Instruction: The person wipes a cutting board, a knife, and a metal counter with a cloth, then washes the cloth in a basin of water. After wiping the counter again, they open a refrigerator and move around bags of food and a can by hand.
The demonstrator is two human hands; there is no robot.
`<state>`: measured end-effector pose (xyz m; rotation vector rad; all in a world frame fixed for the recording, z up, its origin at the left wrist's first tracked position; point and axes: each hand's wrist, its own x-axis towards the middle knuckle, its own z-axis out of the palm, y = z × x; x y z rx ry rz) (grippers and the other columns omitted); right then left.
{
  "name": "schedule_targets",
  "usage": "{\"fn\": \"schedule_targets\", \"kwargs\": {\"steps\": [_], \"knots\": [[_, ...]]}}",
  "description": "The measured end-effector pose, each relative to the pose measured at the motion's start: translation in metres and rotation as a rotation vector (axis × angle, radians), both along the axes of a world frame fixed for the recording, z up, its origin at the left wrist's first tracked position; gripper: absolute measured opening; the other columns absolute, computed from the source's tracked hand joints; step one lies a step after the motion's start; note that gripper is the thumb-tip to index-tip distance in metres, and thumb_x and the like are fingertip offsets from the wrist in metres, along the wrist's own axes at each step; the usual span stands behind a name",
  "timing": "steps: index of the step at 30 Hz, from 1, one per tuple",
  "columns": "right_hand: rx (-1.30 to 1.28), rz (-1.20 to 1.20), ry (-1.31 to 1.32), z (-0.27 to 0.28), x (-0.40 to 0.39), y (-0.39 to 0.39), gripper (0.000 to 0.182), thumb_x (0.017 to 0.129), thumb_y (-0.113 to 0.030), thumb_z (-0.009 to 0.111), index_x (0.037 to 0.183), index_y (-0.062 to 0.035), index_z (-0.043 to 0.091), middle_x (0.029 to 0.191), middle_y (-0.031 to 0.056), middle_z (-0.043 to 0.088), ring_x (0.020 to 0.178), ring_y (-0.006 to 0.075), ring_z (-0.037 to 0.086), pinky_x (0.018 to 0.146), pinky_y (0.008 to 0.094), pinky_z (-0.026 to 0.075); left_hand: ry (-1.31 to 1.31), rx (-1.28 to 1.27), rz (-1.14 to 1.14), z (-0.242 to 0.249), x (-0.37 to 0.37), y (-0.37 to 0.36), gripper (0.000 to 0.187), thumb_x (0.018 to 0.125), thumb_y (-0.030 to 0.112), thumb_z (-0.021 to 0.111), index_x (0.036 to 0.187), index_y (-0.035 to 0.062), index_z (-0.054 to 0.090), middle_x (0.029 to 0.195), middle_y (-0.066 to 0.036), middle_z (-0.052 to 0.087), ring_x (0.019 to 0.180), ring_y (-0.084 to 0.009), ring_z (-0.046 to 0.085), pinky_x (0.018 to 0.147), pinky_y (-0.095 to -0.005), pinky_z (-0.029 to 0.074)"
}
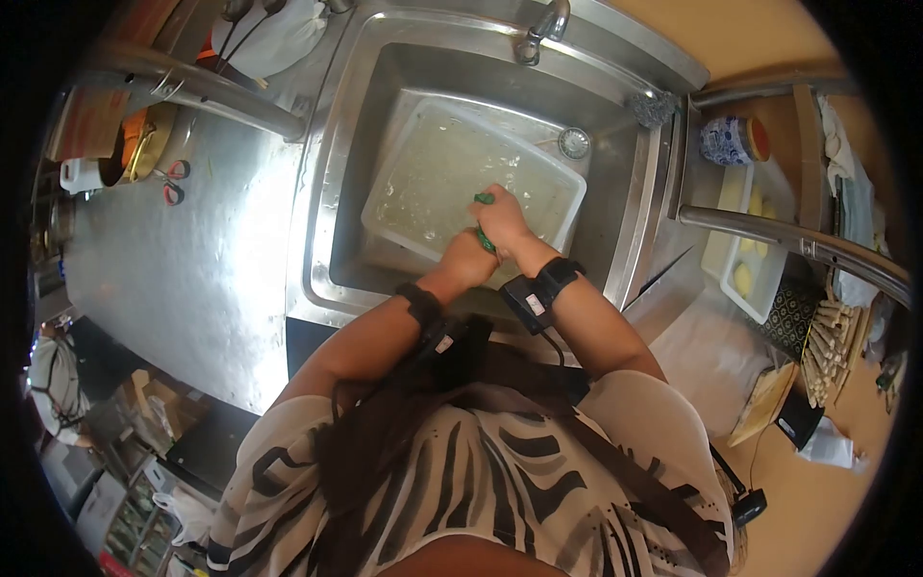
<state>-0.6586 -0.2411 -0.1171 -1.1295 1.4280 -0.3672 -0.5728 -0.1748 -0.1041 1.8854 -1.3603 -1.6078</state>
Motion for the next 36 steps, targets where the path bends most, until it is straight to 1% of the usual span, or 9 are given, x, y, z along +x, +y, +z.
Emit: {"fn": "schedule_targets", "kwargs": {"steps": [3, 5, 9, 14, 17, 22, 27, 30, 36], "knots": [[-0.093, -0.04, 0.166, -0.03, -0.003, 0.01, 0.024, 0.076, -0.009, 0.062, 0.096, 0.0015, 0.054, 0.071, 0.0074, 0.054, 0.06, 0.015, 0.052, 0.054, 0.0293, 0.043, -0.136, -0.077, -0.072, -0.007, -0.002, 0.008, 0.031, 0.073, 0.023, 0.063, 0.094, 0.0001, 0.061, 0.1, -0.02, 0.062, 0.09, -0.0373, 0.06, 0.077, -0.0428, 0.049], [-0.206, -0.079, 0.318, -0.048, -0.006, 0.014, 0.024, 0.074, -0.014, 0.06, 0.09, 0.0033, 0.058, 0.075, 0.0184, 0.06, 0.067, 0.026, 0.058, 0.064, 0.0358, 0.047, -0.19, -0.101, -0.115, -0.004, 0.0, 0.012, 0.032, 0.074, 0.021, 0.063, 0.097, 0.0003, 0.06, 0.102, -0.02, 0.06, 0.092, -0.0365, 0.06, 0.079, -0.0424, 0.048], [-0.201, -0.175, 0.375, -0.038, -0.002, 0.022, 0.028, 0.077, -0.013, 0.062, 0.099, 0.0026, 0.054, 0.075, 0.0096, 0.057, 0.063, 0.0165, 0.054, 0.056, 0.0297, 0.044, -0.193, -0.137, -0.187, 0.0, 0.008, 0.016, 0.037, 0.075, 0.018, 0.062, 0.105, -0.0014, 0.053, 0.102, -0.023, 0.058, 0.096, -0.0377, 0.058, 0.082, -0.0425, 0.047], [0.057, -0.374, -0.15, 0.023, -0.011, 0.037, 0.041, 0.086, -0.036, 0.059, 0.105, 0.0007, 0.056, 0.088, 0.0074, 0.06, 0.081, 0.0188, 0.056, 0.074, 0.0329, 0.046, -0.117, -0.323, -0.005, 0.02, 0.024, 0.035, 0.05, 0.074, 0.02, 0.069, 0.111, -0.0043, 0.046, 0.096, -0.023, 0.059, 0.088, -0.0353, 0.062, 0.072, -0.0414, 0.051], [0.075, -0.236, -0.096, 0.073, -0.018, 0.055, 0.049, 0.089, -0.042, 0.054, 0.114, 0.0001, 0.054, 0.096, 0.006, 0.059, 0.087, 0.0164, 0.055, 0.077, 0.0308, 0.045, 0.586, 0.055, 0.085, 0.032, 0.055, 0.042, 0.057, 0.079, 0.035, 0.069, 0.114, -0.0038, 0.048, 0.097, -0.012, 0.061, 0.081, -0.018, 0.061, 0.057, -0.0314, 0.053], [-0.055, 0.163, 0.007, 0.104, -0.021, 0.078, 0.047, 0.089, -0.042, 0.054, 0.109, 0.0007, 0.061, 0.097, 0.0071, 0.063, 0.088, 0.0149, 0.056, 0.079, 0.0305, 0.045, 0.842, 0.161, 0.325, 0.056, 0.109, 0.096, 0.053, 0.091, 0.046, 0.049, 0.117, -0.0002, 0.054, 0.102, -0.012, 0.061, 0.082, -0.0186, 0.062, 0.063, -0.0314, 0.054], [-0.055, 0.449, 0.139, 0.15, 0.011, 0.108, 0.037, 0.087, -0.034, 0.06, 0.106, -0.0023, 0.064, 0.084, 0.0031, 0.062, 0.063, 0.008, 0.052, 0.055, 0.0218, 0.042, 0.683, -0.265, 0.627, 0.094, 0.131, 0.183, 0.042, 0.096, 0.034, 0.044, 0.115, -0.0028, 0.056, 0.105, -0.006, 0.062, 0.092, -0.0101, 0.055, 0.085, -0.0242, 0.042], [-0.218, 0.583, 0.011, 0.152, 0.022, 0.13, 0.029, 0.087, -0.029, 0.06, 0.103, -0.0054, 0.065, 0.08, 0.0014, 0.063, 0.055, 0.0031, 0.046, 0.043, 0.0175, 0.034, 0.599, -0.432, 0.815, 0.117, 0.134, 0.235, 0.039, 0.095, 0.03, 0.048, 0.113, -0.003, 0.057, 0.101, -0.005, 0.063, 0.091, -0.0104, 0.055, 0.083, -0.0247, 0.043], [-0.369, 0.795, -0.117, 0.171, 0.058, 0.161, 0.023, 0.085, -0.02, 0.062, 0.094, 0.0007, 0.065, 0.082, 0.0055, 0.063, 0.073, 0.0105, 0.055, 0.069, 0.0245, 0.043, 0.436, -0.404, 1.222, 0.169, 0.154, 0.311, 0.042, 0.094, 0.035, 0.047, 0.109, -0.0031, 0.057, 0.099, -0.009, 0.062, 0.09, -0.0163, 0.059, 0.077, -0.0307, 0.049]]}}
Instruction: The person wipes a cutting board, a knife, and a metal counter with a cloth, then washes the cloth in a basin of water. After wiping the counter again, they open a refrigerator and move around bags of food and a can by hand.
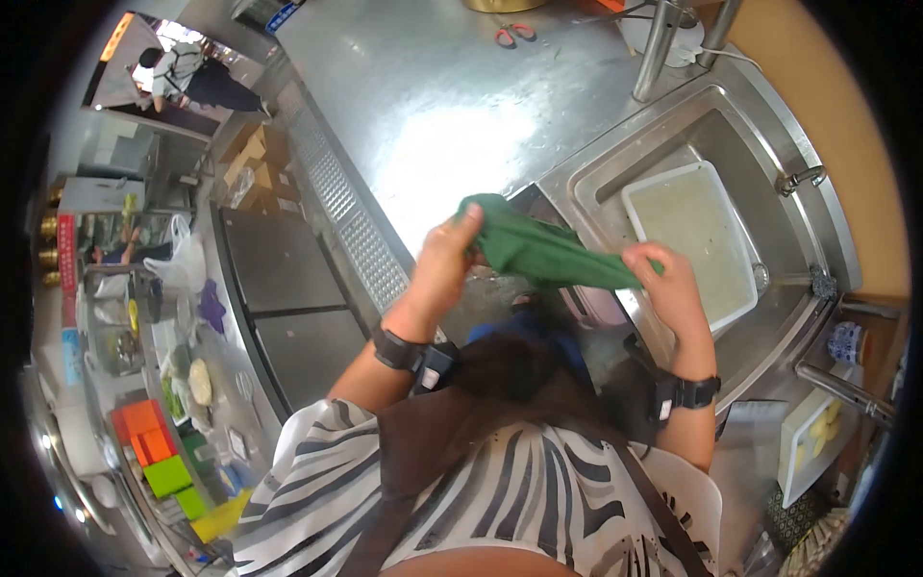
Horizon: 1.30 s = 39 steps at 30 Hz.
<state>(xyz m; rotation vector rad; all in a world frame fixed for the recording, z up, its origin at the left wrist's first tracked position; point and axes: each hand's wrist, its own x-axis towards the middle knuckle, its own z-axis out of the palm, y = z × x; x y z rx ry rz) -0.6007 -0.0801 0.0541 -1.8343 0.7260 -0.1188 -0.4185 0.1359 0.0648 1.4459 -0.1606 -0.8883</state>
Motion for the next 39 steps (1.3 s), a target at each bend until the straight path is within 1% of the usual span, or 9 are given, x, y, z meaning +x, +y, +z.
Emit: {"fn": "schedule_targets", "kwargs": {"steps": [4, 10, 12, 13, 14, 16, 21, 27, 39], "knots": [[-0.118, 0.024, -0.139, 0.015, 0.047, 0.026, 0.021, 0.086, -0.018, 0.061, 0.091, 0.0019, 0.064, 0.087, 0.0075, 0.064, 0.082, 0.0123, 0.057, 0.077, 0.0261, 0.044, -0.038, -0.252, 0.243, 0.021, 0.039, 0.036, 0.041, 0.095, 0.028, 0.044, 0.113, -0.0073, 0.053, 0.109, -0.015, 0.059, 0.099, -0.0263, 0.058, 0.089, -0.0407, 0.046], [-0.33, 0.035, -0.716, 0.065, 0.121, 0.073, 0.017, 0.084, -0.016, 0.062, 0.088, 0.0003, 0.065, 0.095, 0.0077, 0.064, 0.096, 0.0173, 0.057, 0.086, 0.0292, 0.042, -0.27, -0.385, 0.221, 0.078, 0.091, 0.085, 0.037, 0.094, 0.031, 0.048, 0.112, 0.0001, 0.057, 0.102, -0.008, 0.061, 0.093, -0.0158, 0.057, 0.079, -0.0304, 0.045], [-0.301, 0.204, -0.576, 0.059, 0.129, 0.077, 0.021, 0.082, -0.021, 0.063, 0.088, -0.0008, 0.066, 0.103, 0.0115, 0.063, 0.103, 0.0227, 0.055, 0.089, 0.0323, 0.041, -0.348, -0.213, 0.178, 0.066, 0.114, 0.119, 0.038, 0.092, 0.033, 0.052, 0.108, -0.0009, 0.059, 0.092, -0.006, 0.063, 0.086, -0.0117, 0.057, 0.075, -0.0272, 0.045], [-0.434, 0.416, -0.325, 0.038, 0.136, 0.08, 0.027, 0.082, -0.027, 0.062, 0.09, -0.0015, 0.066, 0.106, 0.0131, 0.062, 0.106, 0.0259, 0.054, 0.092, 0.0369, 0.039, -0.777, 0.029, -0.026, 0.049, 0.125, 0.143, 0.042, 0.089, 0.036, 0.055, 0.106, -0.0023, 0.059, 0.089, -0.005, 0.063, 0.084, -0.0108, 0.056, 0.075, -0.0263, 0.044], [-0.567, 0.612, -0.061, 0.019, 0.15, 0.091, 0.032, 0.082, -0.033, 0.062, 0.093, -0.0022, 0.066, 0.108, 0.0147, 0.061, 0.109, 0.0291, 0.052, 0.095, 0.0415, 0.037, -0.564, 0.122, -0.185, 0.03, 0.132, 0.164, 0.05, 0.087, 0.039, 0.058, 0.112, -0.0045, 0.057, 0.101, -0.012, 0.063, 0.095, -0.0171, 0.057, 0.084, -0.0293, 0.044], [-0.888, 0.289, 0.201, -0.018, 0.178, 0.135, 0.05, 0.082, -0.043, 0.059, 0.114, -0.004, 0.058, 0.123, 0.0193, 0.052, 0.118, 0.0364, 0.043, 0.099, 0.0513, 0.028, -0.154, 0.248, -0.294, -0.025, 0.141, 0.208, 0.072, 0.083, 0.039, 0.064, 0.131, -0.0076, 0.038, 0.13, -0.026, 0.045, 0.122, -0.0294, 0.044, 0.101, -0.0355, 0.036], [-0.808, 0.247, 0.372, -0.106, 0.254, 0.232, 0.09, 0.077, -0.061, 0.054, 0.142, -0.0069, 0.023, 0.143, 0.0324, 0.012, 0.134, 0.0487, 0.004, 0.105, 0.0614, 0.003, 0.15, 0.264, -0.105, -0.067, 0.171, 0.306, 0.062, 0.09, 0.032, 0.057, 0.133, -0.0071, 0.035, 0.121, -0.016, 0.054, 0.111, -0.0203, 0.053, 0.091, -0.0289, 0.041], [-0.948, 0.245, 0.118, -0.126, 0.345, 0.236, 0.08, 0.079, -0.054, 0.055, 0.14, -0.0088, 0.029, 0.14, 0.0329, 0.021, 0.132, 0.048, 0.011, 0.107, 0.0572, 0.006, 0.217, 0.281, 0.211, -0.076, 0.239, 0.368, 0.048, 0.091, 0.023, 0.056, 0.126, -0.0057, 0.043, 0.112, -0.012, 0.061, 0.103, -0.0191, 0.059, 0.085, -0.0261, 0.044], [-1.003, 0.871, -0.13, -0.114, 0.596, 0.146, 0.058, 0.087, -0.034, 0.05, 0.138, -0.0123, 0.033, 0.144, 0.0188, 0.027, 0.136, 0.0308, 0.019, 0.113, 0.0426, 0.012, 0.069, 0.171, 0.129, -0.084, 0.431, 0.351, 0.043, 0.09, 0.021, 0.057, 0.122, -0.0071, 0.046, 0.109, -0.014, 0.062, 0.102, -0.0205, 0.06, 0.086, -0.0277, 0.045]]}}
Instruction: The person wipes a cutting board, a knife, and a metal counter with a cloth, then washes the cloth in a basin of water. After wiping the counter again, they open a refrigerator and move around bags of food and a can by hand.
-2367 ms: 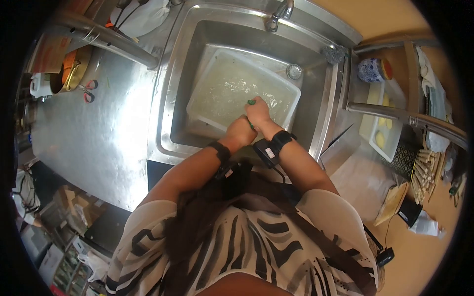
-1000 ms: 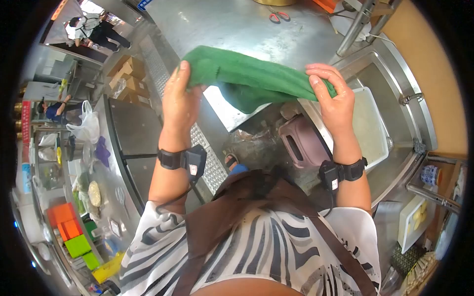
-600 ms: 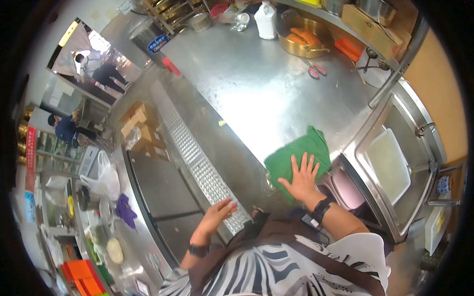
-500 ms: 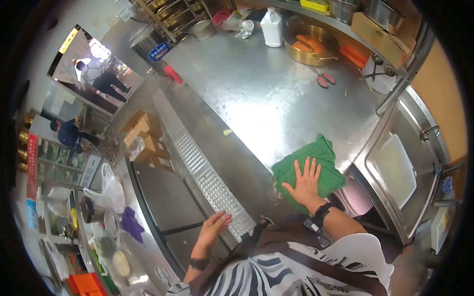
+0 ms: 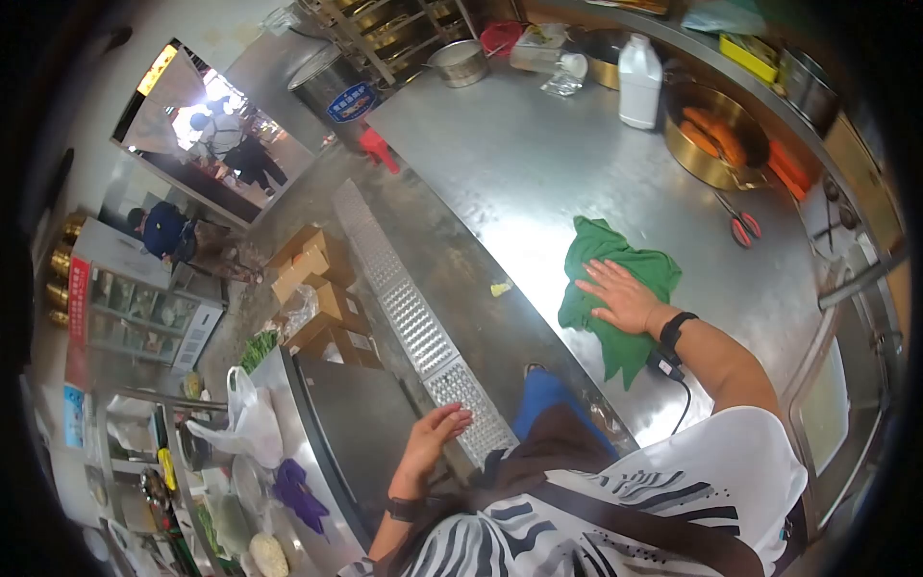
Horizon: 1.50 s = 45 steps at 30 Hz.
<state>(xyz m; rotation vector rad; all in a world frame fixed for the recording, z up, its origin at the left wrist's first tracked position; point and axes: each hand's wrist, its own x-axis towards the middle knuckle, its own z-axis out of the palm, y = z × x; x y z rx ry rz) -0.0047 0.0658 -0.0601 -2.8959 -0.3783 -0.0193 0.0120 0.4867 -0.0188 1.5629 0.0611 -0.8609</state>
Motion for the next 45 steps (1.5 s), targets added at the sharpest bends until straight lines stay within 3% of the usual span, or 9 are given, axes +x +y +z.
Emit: {"fn": "schedule_targets", "kwargs": {"steps": [7, 17, 24, 28, 32, 35, 39, 43, 45], "knots": [[0.036, -0.016, -0.042, -0.006, 0.176, 0.012, 0.058, 0.089, -0.038, 0.049, 0.137, -0.0109, 0.035, 0.145, 0.0176, 0.025, 0.136, 0.03, 0.019, 0.113, 0.0415, 0.012, 0.09, 0.199, 0.135, -0.013, 0.151, 0.005, 0.041, 0.09, 0.022, 0.057, 0.12, -0.0047, 0.048, 0.105, -0.012, 0.063, 0.098, -0.0196, 0.062, 0.082, -0.0266, 0.047], [0.134, 0.054, -0.164, -0.032, 0.423, 0.081, 0.057, 0.089, -0.038, 0.048, 0.136, -0.0091, 0.036, 0.145, 0.0159, 0.027, 0.137, 0.0287, 0.019, 0.113, 0.0403, 0.011, 0.105, 0.223, 0.029, -0.025, 0.325, -0.021, 0.035, 0.091, 0.02, 0.055, 0.117, -0.003, 0.051, 0.104, -0.011, 0.064, 0.094, -0.018, 0.062, 0.081, -0.0274, 0.047], [0.173, -0.031, -0.205, -0.041, 0.604, 0.103, 0.055, 0.088, -0.037, 0.048, 0.136, -0.0097, 0.038, 0.145, 0.0156, 0.027, 0.137, 0.0283, 0.018, 0.113, 0.0407, 0.011, 0.078, 0.202, -0.086, -0.051, 0.496, -0.017, 0.035, 0.091, 0.017, 0.055, 0.117, -0.0055, 0.05, 0.103, -0.013, 0.063, 0.094, -0.0191, 0.062, 0.082, -0.0291, 0.048], [0.186, -0.047, -0.192, -0.048, 0.714, 0.104, 0.055, 0.088, -0.038, 0.049, 0.134, -0.0099, 0.04, 0.144, 0.0162, 0.028, 0.136, 0.03, 0.02, 0.112, 0.0459, 0.011, -0.017, 0.234, -0.091, -0.042, 0.593, -0.003, 0.036, 0.089, 0.015, 0.058, 0.116, -0.0073, 0.049, 0.102, -0.014, 0.063, 0.092, -0.0205, 0.062, 0.082, -0.029, 0.049], [0.232, -0.173, -0.332, -0.063, 0.805, 0.097, 0.057, 0.088, -0.043, 0.045, 0.135, -0.0097, 0.04, 0.145, 0.0177, 0.027, 0.137, 0.0301, 0.018, 0.112, 0.0463, 0.008, 0.037, 0.264, 0.024, -0.051, 0.665, 0.025, 0.031, 0.088, 0.015, 0.059, 0.115, 0.0002, 0.052, 0.098, -0.01, 0.063, 0.088, -0.0193, 0.062, 0.078, -0.0301, 0.05], [0.337, -0.311, -0.303, -0.07, 0.828, 0.088, 0.059, 0.089, -0.044, 0.044, 0.136, -0.0092, 0.039, 0.146, 0.0148, 0.025, 0.138, 0.0287, 0.014, 0.112, 0.0464, 0.004, -0.001, 0.273, -0.121, -0.075, 0.704, 0.04, 0.031, 0.09, 0.014, 0.057, 0.116, -0.001, 0.05, 0.097, -0.011, 0.062, 0.093, -0.0184, 0.06, 0.081, -0.0294, 0.05], [0.266, -0.532, -0.336, -0.07, 0.797, 0.057, 0.057, 0.087, -0.044, 0.046, 0.133, -0.0103, 0.043, 0.145, 0.0151, 0.027, 0.138, 0.0293, 0.016, 0.112, 0.048, 0.005, -0.064, 0.24, -0.208, -0.051, 0.715, -0.012, 0.031, 0.091, 0.013, 0.055, 0.116, -0.0041, 0.049, 0.099, -0.012, 0.061, 0.093, -0.019, 0.059, 0.085, -0.0301, 0.048], [0.245, -0.705, -0.316, -0.054, 0.676, 0.001, 0.056, 0.089, -0.04, 0.045, 0.135, -0.0083, 0.04, 0.146, 0.0156, 0.026, 0.137, 0.0293, 0.017, 0.111, 0.0476, 0.009, -0.199, 0.151, -0.458, -0.018, 0.694, -0.089, 0.034, 0.091, 0.013, 0.054, 0.118, -0.0064, 0.047, 0.105, -0.014, 0.059, 0.096, -0.02, 0.058, 0.088, -0.0305, 0.045], [0.143, -0.824, -0.362, -0.052, 0.602, -0.019, 0.054, 0.089, -0.04, 0.045, 0.133, -0.008, 0.042, 0.144, 0.0168, 0.029, 0.136, 0.0307, 0.022, 0.11, 0.0485, 0.014, -0.474, 0.204, -0.611, -0.007, 0.681, -0.116, 0.035, 0.091, 0.011, 0.054, 0.12, -0.0063, 0.046, 0.109, -0.015, 0.058, 0.102, -0.0198, 0.055, 0.09, -0.0301, 0.042]]}}
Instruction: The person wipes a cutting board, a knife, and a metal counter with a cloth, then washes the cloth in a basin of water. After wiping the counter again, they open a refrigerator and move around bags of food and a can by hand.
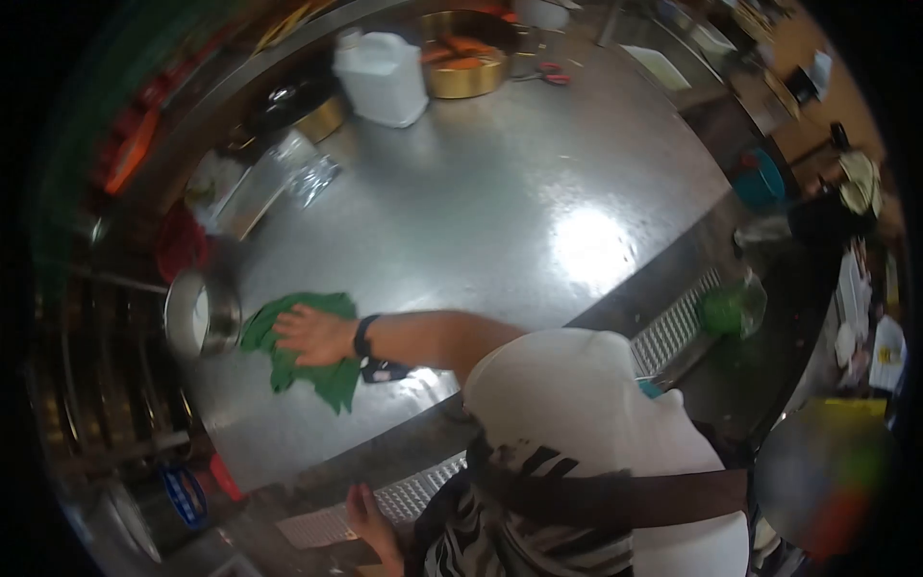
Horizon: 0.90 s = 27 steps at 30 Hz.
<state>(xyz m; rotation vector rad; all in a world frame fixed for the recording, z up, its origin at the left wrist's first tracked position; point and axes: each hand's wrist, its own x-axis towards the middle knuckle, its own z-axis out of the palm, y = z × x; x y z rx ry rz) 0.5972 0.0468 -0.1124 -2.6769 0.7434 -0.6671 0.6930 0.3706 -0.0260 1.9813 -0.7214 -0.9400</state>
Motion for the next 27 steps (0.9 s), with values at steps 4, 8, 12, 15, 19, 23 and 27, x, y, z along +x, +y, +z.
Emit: {"fn": "schedule_targets", "kwargs": {"steps": [4, 8, 12, 15, 19, 23, 27], "knots": [[-0.115, -0.332, -0.032, -0.001, -0.171, -0.019, 0.049, 0.085, -0.038, 0.051, 0.126, -0.0092, 0.048, 0.138, 0.0168, 0.038, 0.131, 0.0316, 0.03, 0.107, 0.048, 0.021, -0.302, 0.023, -0.197, -0.015, -0.016, -0.035, 0.041, 0.086, 0.011, 0.058, 0.122, -0.0052, 0.047, 0.121, -0.019, 0.051, 0.113, -0.0283, 0.048, 0.097, -0.0374, 0.035], [-0.078, -0.612, 0.088, 0.028, -0.358, -0.012, 0.048, 0.086, -0.035, 0.05, 0.128, -0.0115, 0.046, 0.137, 0.016, 0.037, 0.127, 0.0333, 0.034, 0.104, 0.0483, 0.025, -0.399, 0.039, -0.377, 0.002, -0.073, -0.075, 0.051, 0.084, 0.015, 0.061, 0.127, -0.0027, 0.042, 0.133, -0.021, 0.039, 0.124, -0.0338, 0.037, 0.102, -0.0407, 0.03], [-0.107, -0.944, 0.248, 0.012, -0.525, -0.009, 0.05, 0.089, -0.037, 0.046, 0.133, -0.0128, 0.041, 0.141, 0.0148, 0.033, 0.132, 0.0319, 0.028, 0.107, 0.0468, 0.022, -0.598, 0.118, -0.555, -0.005, -0.134, -0.107, 0.055, 0.083, 0.016, 0.062, 0.129, -0.0014, 0.04, 0.138, -0.022, 0.031, 0.128, -0.0364, 0.031, 0.104, -0.0424, 0.028], [-0.027, -1.108, 0.288, 0.01, -0.631, -0.004, 0.052, 0.09, -0.038, 0.045, 0.136, -0.0146, 0.038, 0.144, 0.0137, 0.03, 0.134, 0.0302, 0.025, 0.109, 0.0453, 0.02, -0.552, 0.067, -0.685, 0.005, -0.192, -0.137, 0.056, 0.082, 0.017, 0.063, 0.129, -0.0023, 0.04, 0.136, -0.023, 0.033, 0.126, -0.0371, 0.034, 0.103, -0.0425, 0.03], [0.015, -1.33, 0.311, 0.002, -0.742, -0.004, 0.052, 0.09, -0.038, 0.046, 0.135, -0.0135, 0.038, 0.144, 0.015, 0.029, 0.134, 0.0307, 0.025, 0.109, 0.0455, 0.019, -0.386, -0.071, -0.755, 0.007, -0.263, -0.2, 0.05, 0.084, 0.016, 0.063, 0.125, -0.0055, 0.044, 0.126, -0.024, 0.046, 0.119, -0.0334, 0.044, 0.101, -0.0384, 0.034], [0.036, -1.31, 0.237, 0.008, -0.743, 0.003, 0.053, 0.088, -0.036, 0.051, 0.132, -0.0089, 0.041, 0.14, 0.0199, 0.032, 0.133, 0.0355, 0.025, 0.108, 0.0469, 0.02, -0.438, -0.242, -1.076, 0.028, -0.352, -0.289, 0.046, 0.085, 0.014, 0.059, 0.125, -0.0033, 0.045, 0.128, -0.023, 0.046, 0.12, -0.0366, 0.043, 0.102, -0.0396, 0.034], [0.054, -0.821, 0.084, 0.034, -0.661, 0.04, 0.056, 0.085, -0.034, 0.055, 0.132, -0.0078, 0.041, 0.14, 0.0205, 0.032, 0.133, 0.0365, 0.025, 0.11, 0.0483, 0.017, -0.486, -0.485, -1.294, 0.021, -0.436, -0.377, 0.047, 0.085, 0.012, 0.056, 0.128, -0.0004, 0.044, 0.132, -0.023, 0.042, 0.124, -0.0379, 0.038, 0.104, -0.0401, 0.031]]}}
